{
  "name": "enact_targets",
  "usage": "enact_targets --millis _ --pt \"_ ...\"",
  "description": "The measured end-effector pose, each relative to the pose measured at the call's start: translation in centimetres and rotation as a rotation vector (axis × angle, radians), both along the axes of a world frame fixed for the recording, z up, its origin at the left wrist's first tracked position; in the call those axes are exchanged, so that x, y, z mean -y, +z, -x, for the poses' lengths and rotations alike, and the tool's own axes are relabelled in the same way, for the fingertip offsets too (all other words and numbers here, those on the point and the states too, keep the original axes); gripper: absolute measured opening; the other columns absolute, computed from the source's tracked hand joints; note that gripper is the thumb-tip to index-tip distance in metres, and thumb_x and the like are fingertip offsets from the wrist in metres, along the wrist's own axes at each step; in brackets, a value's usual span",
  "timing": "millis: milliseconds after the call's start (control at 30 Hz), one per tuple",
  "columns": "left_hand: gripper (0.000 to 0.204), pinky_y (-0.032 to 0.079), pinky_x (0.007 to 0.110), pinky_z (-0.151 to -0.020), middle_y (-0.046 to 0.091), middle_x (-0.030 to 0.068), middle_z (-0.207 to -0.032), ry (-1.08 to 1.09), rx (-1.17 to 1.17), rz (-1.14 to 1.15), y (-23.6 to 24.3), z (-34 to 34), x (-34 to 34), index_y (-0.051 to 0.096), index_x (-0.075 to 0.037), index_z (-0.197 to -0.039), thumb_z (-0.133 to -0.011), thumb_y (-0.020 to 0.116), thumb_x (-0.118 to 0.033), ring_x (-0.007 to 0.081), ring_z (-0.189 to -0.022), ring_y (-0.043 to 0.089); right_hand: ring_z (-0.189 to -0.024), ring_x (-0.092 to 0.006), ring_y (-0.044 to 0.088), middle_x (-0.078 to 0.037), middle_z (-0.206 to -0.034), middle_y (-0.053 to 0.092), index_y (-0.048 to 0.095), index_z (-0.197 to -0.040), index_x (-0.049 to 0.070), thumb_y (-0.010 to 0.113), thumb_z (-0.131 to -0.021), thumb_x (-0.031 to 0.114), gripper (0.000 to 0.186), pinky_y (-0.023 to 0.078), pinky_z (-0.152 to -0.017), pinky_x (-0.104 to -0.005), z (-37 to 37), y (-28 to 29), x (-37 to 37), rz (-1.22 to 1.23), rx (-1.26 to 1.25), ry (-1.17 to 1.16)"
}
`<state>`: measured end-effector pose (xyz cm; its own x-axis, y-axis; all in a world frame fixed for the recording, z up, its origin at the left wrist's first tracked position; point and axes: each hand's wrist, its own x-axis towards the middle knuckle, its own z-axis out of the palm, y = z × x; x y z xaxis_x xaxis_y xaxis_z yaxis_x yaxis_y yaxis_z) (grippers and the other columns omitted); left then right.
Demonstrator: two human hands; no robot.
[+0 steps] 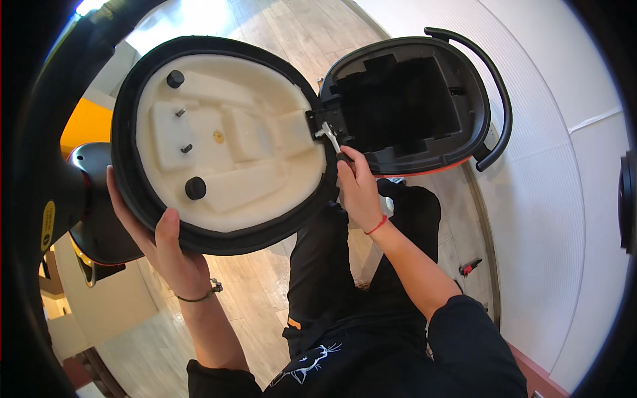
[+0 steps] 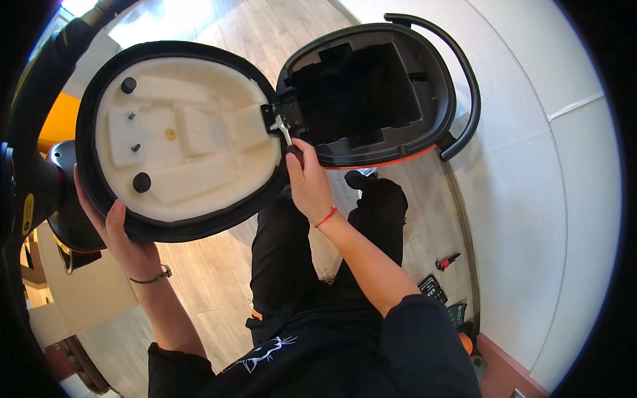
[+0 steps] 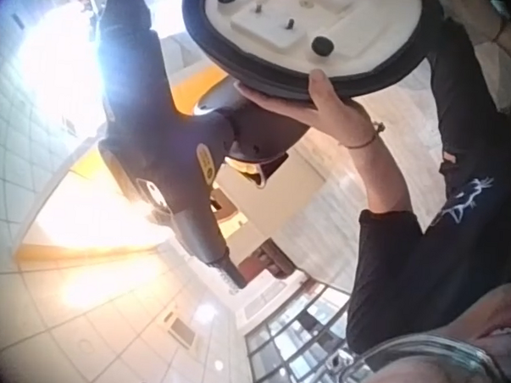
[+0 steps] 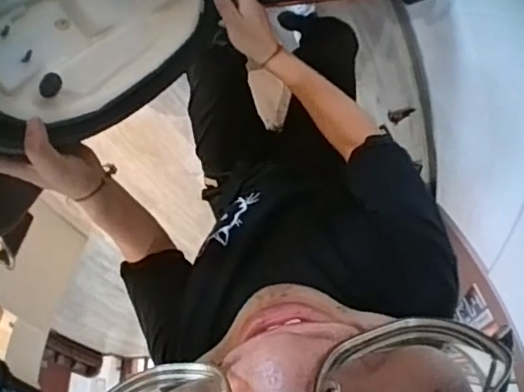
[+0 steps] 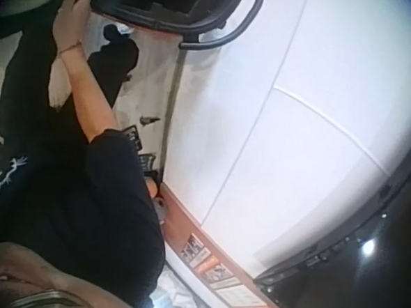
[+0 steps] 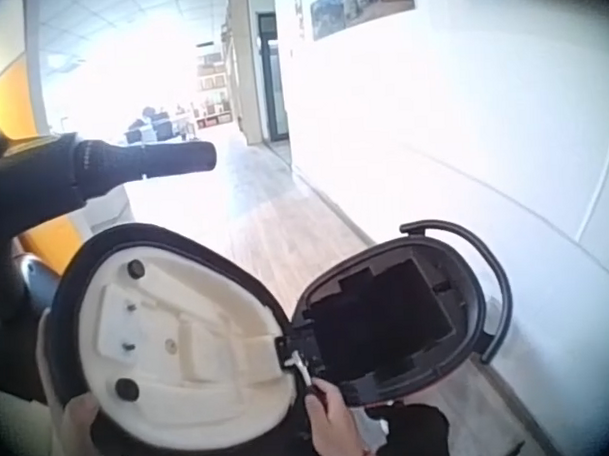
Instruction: Using a socket wrench and hex keys to disassemble the storage compartment and latch mechanism of a scooter.
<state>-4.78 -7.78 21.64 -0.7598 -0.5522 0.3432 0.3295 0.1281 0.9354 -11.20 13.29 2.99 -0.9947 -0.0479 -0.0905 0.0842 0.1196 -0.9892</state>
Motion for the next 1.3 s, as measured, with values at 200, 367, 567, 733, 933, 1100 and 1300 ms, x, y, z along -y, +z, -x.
enact_targets --millis 200,367,567,733,933,1100,1300 --pt "0.082 0.036 0.04 -0.111 0.036 0.0133 -0.149 0.008 0.0 0.046 -0.1 -0.2 0.1 0.025 -0.008 -0.152 -0.078 0.058 -0.017 0.0291 -0.135 0.04 -0.101 -0.0384 0.063 -0.026 -0.108 0.064 0.047 -0.132 -0.002 0.046 -0.098 0.022 0.042 0.046 -0.088 -0.0409 0.7 5.0 1.7 -0.1 0.099 -0.048" --pt "0.082 0.035 0.04 -0.111 0.036 0.0137 -0.149 -0.009 -0.02 0.057 -0.3 -0.2 0.5 0.024 -0.008 -0.152 -0.078 0.059 -0.016 0.029 -0.135 0.04 -0.1 -0.0376 0.064 -0.024 -0.105 0.066 0.05 -0.132 -0.002 0.045 -0.098 0.022 0.041 0.047 -0.086 -0.0403 1.4 3.0 1.8 -0.145 -0.178 -0.113" --pt "0.091 0.029 0.037 -0.114 0.034 0.0134 -0.149 -0.012 -0.039 0.038 -0.5 0.1 0.9 0.023 -0.006 -0.152 -0.074 0.068 -0.018 0.0274 -0.134 0.039 -0.076 -0.0151 0.056 -0.009 -0.086 0.06 0.051 -0.131 -0.002 0.045 -0.1 0.024 0.041 0.046 -0.072 -0.0286 1.3 2.7 -0.8 0.004 0.06 -0.106" --pt "0.092 0.028 0.037 -0.114 0.034 0.0136 -0.15 -0.017 -0.057 0.019 -0.5 0.0 0.9 0.022 -0.005 -0.152 -0.074 0.069 -0.018 0.027 -0.135 0.038 -0.071 -0.0105 0.05 -0.004 -0.08 0.055 0.051 -0.131 -0.003 0.044 -0.1 0.021 0.04 0.044 -0.066 -0.027 1.2 3.5 0.5 0.173 0.145 -0.109" --pt "0.094 0.028 0.038 -0.114 0.033 0.014 -0.15 -0.016 -0.053 0.045 -0.7 0.0 1.1 0.022 -0.005 -0.152 -0.074 0.071 -0.021 0.0268 -0.136 0.038 -0.073 -0.0165 0.055 -0.009 -0.081 0.058 0.049 -0.132 -0.004 0.044 -0.099 0.022 0.042 0.045 -0.069 -0.0291 1.2 3.4 1.5 0.067 0.172 -0.094" --pt "0.095 0.028 0.038 -0.114 0.032 0.0138 -0.151 -0.007 -0.051 0.042 -0.8 0.0 1.1 0.023 -0.005 -0.152 -0.074 0.073 -0.025 0.0273 -0.137 0.036 -0.101 -0.0485 0.06 -0.036 -0.103 0.061 0.04 -0.136 -0.009 0.045 -0.095 0.028 0.055 0.046 -0.087 -0.0444 1.4 5.0 3.0 -0.267 0.198 0.121" --pt "0.097 0.027 0.039 -0.114 0.032 0.0145 -0.15 -0.004 -0.049 0.088 -0.9 0.1 1.4 0.023 -0.004 -0.152 -0.073 0.075 -0.029 0.0276 -0.136 0.036 -0.086 -0.0362 0.061 -0.027 -0.089 0.061 0.044 -0.122 -0.014 0.051 -0.092 0.026 0.05 0.047 -0.08 -0.0411 3.0 6.1 4.5 -0.458 0.076 0.141"
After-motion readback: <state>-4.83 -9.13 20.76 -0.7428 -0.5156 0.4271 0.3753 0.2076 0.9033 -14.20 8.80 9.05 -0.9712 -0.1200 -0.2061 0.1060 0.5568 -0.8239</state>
